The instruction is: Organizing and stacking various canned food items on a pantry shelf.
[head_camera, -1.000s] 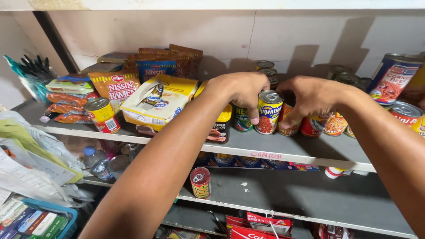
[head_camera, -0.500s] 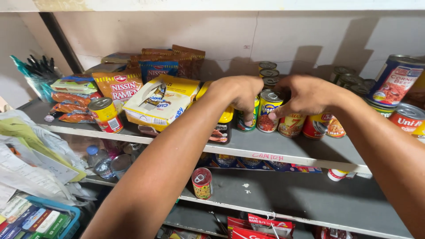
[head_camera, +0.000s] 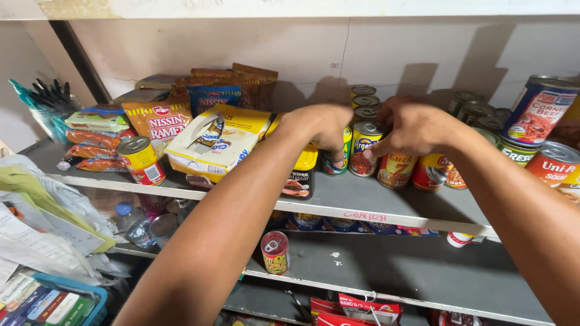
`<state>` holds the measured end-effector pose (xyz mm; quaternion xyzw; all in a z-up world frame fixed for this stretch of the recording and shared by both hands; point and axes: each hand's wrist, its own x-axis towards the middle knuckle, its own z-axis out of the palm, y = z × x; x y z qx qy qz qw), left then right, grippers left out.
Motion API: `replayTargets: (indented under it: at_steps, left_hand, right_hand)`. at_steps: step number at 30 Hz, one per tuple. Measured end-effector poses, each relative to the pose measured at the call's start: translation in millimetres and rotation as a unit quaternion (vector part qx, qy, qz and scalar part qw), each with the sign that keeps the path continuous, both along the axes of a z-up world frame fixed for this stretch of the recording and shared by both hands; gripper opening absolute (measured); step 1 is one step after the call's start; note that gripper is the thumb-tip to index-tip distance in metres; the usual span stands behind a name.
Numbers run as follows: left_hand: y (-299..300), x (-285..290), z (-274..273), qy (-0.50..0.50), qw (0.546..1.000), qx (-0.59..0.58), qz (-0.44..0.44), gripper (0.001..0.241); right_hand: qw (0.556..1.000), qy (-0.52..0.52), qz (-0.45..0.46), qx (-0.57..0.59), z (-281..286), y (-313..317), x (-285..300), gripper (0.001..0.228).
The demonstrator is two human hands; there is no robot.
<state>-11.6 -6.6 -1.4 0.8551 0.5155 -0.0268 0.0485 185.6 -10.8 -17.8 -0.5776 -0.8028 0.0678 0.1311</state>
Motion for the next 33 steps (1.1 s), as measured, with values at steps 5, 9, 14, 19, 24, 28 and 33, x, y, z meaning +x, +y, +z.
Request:
replayTargets:
  at_steps: [5,9,14,19,24,28,33]
  left_hand:
    - [-3,-3,-2,-0.014,1.0,0.024,-0.006,0.074]
    - [2,-4,-4,-0.03,0.999,0.028,-0.011,0.079]
    - [-3,-5,-1,-0.029,0.999,0.01,-0.014,0.08]
    - [-2,-8,-2,-0.093,0.995,0.007,-0.038,0.072]
    - [-9,1,14,-0.066,0.996,0.041,-0.037,0.068]
    - [-14,7,21,-0.085,0.991,0.094,-0.032,0.078]
    - [-26,15,26,-0.081,0.993,0.087,-0.018,0.088]
  right_hand:
    - [0.999,-0.039,-0.021,-0.008,6,-7,-7,0.086]
    - [1.0,-0.014,-0.008,-0.013,6,-12,-8,0.069]
    - [0.995,-0.057,-0.005,-0.078,26,-18,6,0.071]
    - [0.989,0.009,0.06,-0.134,33,-10,30,0.083]
    - [0.988,-0.09,0.057,-0.116,31,-20,25,0.076]
    - [0.991,-0.067,0.035,-0.113,27,-16,28,0.078]
    - [0.995,-0.043,0.023,-0.092,19,-5,34,0.08]
